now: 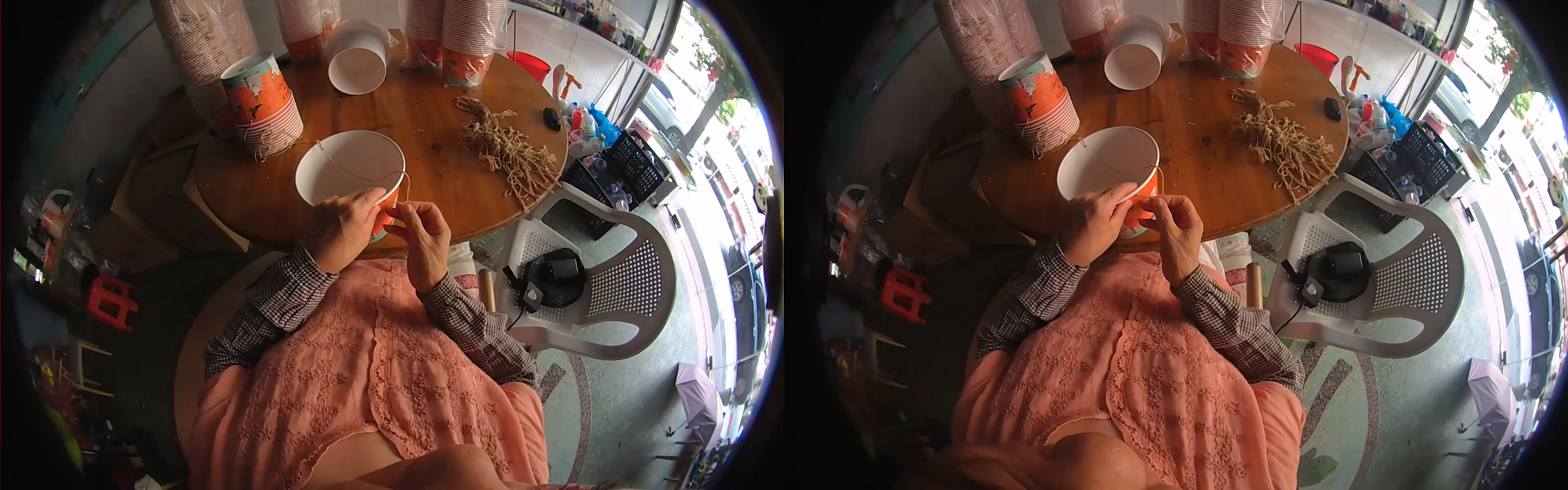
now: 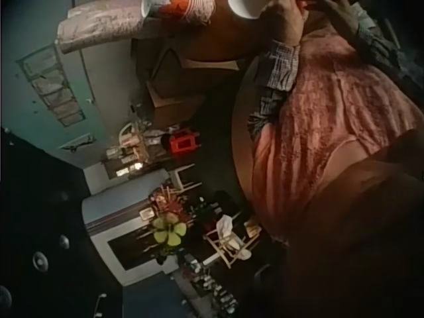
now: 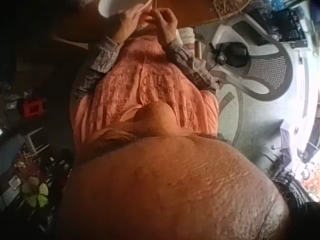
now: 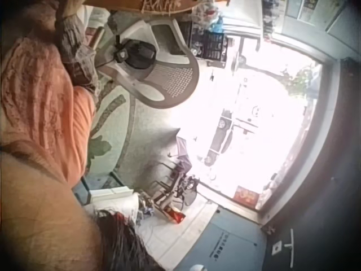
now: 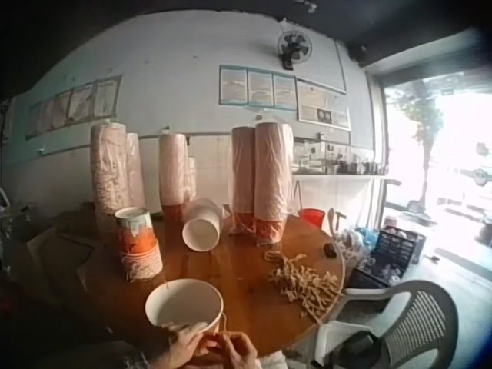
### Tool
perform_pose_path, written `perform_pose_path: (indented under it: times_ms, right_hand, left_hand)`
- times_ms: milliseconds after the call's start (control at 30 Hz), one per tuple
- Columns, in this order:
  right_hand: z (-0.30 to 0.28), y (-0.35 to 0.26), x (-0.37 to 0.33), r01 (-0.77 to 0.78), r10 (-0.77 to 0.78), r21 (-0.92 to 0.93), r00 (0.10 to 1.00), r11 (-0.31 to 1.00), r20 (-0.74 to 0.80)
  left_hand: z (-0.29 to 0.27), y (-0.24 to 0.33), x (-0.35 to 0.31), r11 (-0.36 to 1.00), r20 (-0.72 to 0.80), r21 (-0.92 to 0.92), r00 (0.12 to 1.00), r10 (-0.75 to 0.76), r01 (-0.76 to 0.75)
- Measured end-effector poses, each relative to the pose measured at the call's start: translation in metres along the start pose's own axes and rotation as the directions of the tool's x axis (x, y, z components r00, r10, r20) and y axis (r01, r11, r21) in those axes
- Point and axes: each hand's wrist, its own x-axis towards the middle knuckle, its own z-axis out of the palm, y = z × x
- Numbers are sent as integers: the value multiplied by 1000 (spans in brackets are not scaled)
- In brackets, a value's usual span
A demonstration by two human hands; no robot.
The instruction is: The recorder is manually threading and tying thin strings onto pre-punched decorative paper cups to create handles.
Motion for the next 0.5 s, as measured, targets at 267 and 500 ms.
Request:
perform_pose_path:
  times_ms: [267, 500]
  right_hand:
    - [5, 4, 1, 26, -26, -22, 1000, 999, -8]
    - [-1, 9, 13, 114, -88, -302, 991, 946, 97]
  left_hand:
    - [0, 6, 4, 1000, 7, 10, 1000, 23, -23]
    - [1, 1, 7, 999, 36, 45, 999, 16, -18]
